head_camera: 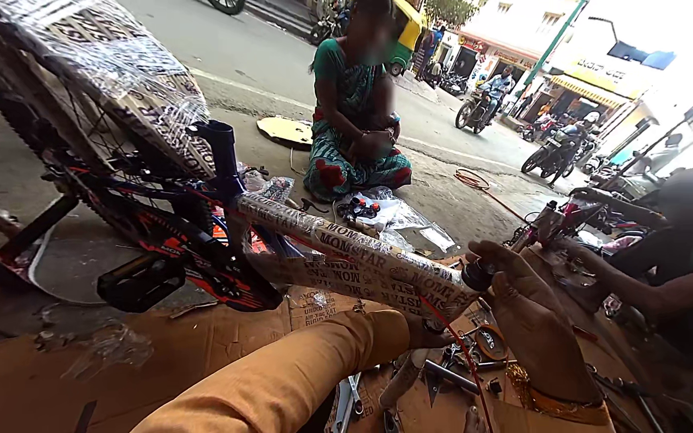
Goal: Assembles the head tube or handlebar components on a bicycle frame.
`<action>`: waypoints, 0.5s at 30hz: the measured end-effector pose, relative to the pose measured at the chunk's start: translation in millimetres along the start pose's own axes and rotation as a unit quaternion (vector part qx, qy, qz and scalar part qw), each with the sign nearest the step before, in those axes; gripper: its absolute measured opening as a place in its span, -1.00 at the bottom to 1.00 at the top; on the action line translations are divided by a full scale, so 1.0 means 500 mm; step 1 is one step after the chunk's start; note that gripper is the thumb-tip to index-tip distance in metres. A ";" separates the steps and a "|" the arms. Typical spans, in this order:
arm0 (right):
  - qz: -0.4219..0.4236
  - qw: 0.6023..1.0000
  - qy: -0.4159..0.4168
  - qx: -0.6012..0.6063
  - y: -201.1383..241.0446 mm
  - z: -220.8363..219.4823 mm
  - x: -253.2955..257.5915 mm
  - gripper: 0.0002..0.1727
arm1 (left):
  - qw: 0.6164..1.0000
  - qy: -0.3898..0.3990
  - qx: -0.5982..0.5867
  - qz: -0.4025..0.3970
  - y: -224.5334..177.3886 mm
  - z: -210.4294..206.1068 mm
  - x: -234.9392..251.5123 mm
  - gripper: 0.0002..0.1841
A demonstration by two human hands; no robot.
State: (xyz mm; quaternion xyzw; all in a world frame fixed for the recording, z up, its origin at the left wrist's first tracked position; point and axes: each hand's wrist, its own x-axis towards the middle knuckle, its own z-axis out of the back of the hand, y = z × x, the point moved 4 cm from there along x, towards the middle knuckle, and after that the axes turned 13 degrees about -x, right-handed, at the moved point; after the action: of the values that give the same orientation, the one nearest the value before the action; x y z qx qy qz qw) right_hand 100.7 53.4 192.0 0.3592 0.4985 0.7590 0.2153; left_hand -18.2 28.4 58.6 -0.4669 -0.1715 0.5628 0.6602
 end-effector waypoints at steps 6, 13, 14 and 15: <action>-0.006 0.989 -0.123 -0.082 0.018 -0.014 0.005 -0.35 | 0.998 -0.013 -0.055 0.007 0.035 -0.003 0.025 -0.29; 0.011 0.996 -0.037 -0.074 0.027 -0.005 -0.003 -0.48 | 0.997 -0.018 -0.017 -0.074 0.015 -0.008 0.028 -0.41; 0.010 0.994 -0.065 -0.085 0.027 0.000 -0.005 -0.56 | 0.997 -0.018 -0.017 -0.078 0.014 -0.007 0.028 -0.42; 0.006 0.991 -0.095 -0.093 0.025 0.006 -0.007 -0.63 | 0.997 -0.021 -0.018 -0.075 0.013 -0.006 0.025 -0.42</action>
State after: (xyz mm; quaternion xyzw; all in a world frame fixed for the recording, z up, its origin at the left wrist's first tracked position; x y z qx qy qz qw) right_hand 105.4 47.6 203.1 0.4115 0.4007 0.7657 0.2895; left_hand -15.7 38.2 48.0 -0.4525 -0.2300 0.5179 0.6885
